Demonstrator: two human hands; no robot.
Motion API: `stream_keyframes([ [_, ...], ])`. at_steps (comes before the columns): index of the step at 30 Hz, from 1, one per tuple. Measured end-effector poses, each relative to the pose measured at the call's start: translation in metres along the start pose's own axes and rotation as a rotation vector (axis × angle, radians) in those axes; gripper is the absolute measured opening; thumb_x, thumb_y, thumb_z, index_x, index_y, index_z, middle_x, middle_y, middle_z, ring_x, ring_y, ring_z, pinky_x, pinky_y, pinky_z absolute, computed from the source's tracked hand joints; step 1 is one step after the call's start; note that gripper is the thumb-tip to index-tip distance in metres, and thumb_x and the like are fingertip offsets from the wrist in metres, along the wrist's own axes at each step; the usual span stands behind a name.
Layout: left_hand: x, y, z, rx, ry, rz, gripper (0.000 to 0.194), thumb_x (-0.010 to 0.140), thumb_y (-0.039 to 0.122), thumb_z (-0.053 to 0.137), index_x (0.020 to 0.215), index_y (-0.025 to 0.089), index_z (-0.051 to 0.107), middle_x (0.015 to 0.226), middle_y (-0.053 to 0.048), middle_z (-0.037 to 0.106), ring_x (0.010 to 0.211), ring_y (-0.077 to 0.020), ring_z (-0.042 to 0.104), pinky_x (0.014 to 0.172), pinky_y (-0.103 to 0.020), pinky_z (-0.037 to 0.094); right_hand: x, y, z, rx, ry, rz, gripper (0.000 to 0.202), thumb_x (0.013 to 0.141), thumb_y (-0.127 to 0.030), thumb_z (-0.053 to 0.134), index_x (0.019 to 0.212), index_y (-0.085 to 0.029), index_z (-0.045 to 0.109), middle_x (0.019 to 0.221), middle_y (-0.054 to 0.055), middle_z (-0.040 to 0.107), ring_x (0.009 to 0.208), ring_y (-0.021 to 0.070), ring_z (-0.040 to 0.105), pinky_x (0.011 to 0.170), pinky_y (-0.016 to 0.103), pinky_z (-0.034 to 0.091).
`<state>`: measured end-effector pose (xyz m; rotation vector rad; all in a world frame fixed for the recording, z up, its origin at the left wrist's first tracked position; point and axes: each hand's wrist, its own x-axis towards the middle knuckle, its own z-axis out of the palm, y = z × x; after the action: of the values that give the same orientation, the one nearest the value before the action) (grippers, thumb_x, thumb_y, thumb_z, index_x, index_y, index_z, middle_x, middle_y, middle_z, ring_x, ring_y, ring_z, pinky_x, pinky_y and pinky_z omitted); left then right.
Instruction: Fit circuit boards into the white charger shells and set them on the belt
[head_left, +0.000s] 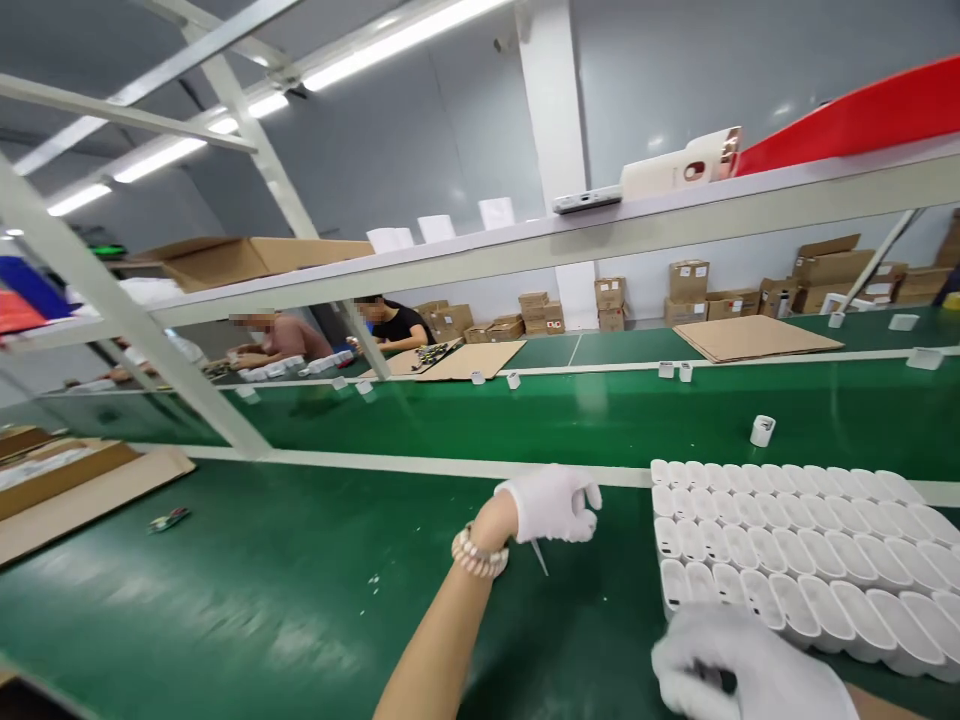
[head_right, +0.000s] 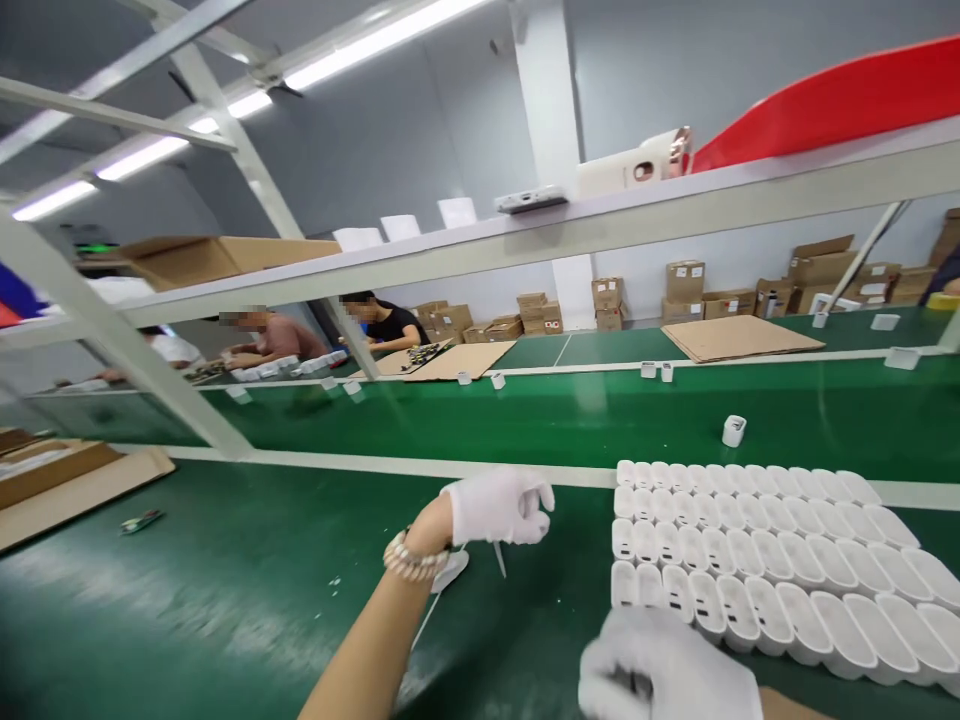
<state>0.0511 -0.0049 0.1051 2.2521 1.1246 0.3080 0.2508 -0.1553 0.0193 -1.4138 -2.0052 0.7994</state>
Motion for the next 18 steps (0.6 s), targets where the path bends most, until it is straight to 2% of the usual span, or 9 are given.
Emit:
stream_keyframes([
  [3,0.003,0.028,0.025,-0.069,-0.053,0.079,0.011,0.082,0.024,0.071,0.089,0.016,0.071,0.074,0.002,0.067,0.067,-0.0126,0.061,0.064,-0.025,0.052,0.014,-0.007,-0.031,0.278,-0.053,0.19,0.013,0.085,-0.028,0.059,0.081,-0.02,0.068,0.077,0.003,0.07,0.07,0.0171,0.066,0.063,0.026,0.052],
  [6,-0.003,0.047,0.046,-0.296,0.039,0.115,0.012,0.074,0.02,0.073,0.086,0.017,0.074,0.075,0.001,0.07,0.067,-0.0123,0.06,0.064,-0.023,0.05,0.02,-0.008,-0.049,0.376,0.03,0.163,0.013,0.083,-0.03,0.063,0.081,-0.018,0.065,0.082,0.004,0.068,0.073,0.0174,0.064,0.071,0.031,0.053],
  [11,-0.012,0.061,0.062,-0.5,0.132,0.138,0.017,0.076,0.021,0.07,0.093,0.02,0.075,0.091,-0.003,0.075,0.079,-0.0157,0.066,0.076,-0.027,0.053,0.018,0.0,-0.053,0.266,0.198,0.021,0.01,0.081,-0.027,0.068,0.084,-0.02,0.063,0.088,0.004,0.069,0.079,0.0184,0.062,0.072,0.033,0.051],
  [14,-0.012,0.067,0.068,-0.512,0.208,0.103,0.009,0.077,0.026,0.071,0.084,0.02,0.073,0.085,-0.002,0.074,0.076,-0.0153,0.064,0.073,-0.026,0.053,0.016,-0.001,-0.055,0.112,0.261,-0.032,0.016,0.081,-0.026,0.07,0.07,-0.019,0.062,0.077,0.002,0.066,0.072,0.0167,0.059,0.067,0.031,0.048],
  [18,-0.016,0.074,0.074,-0.474,0.218,0.078,0.01,0.078,0.029,0.07,0.075,0.02,0.071,0.076,0.0,0.072,0.068,-0.0141,0.059,0.064,-0.025,0.05,0.014,-0.007,-0.061,0.021,0.256,-0.051,0.022,0.079,-0.017,0.068,0.058,-0.018,0.061,0.066,-0.001,0.063,0.063,0.013,0.057,0.06,0.026,0.043],
])
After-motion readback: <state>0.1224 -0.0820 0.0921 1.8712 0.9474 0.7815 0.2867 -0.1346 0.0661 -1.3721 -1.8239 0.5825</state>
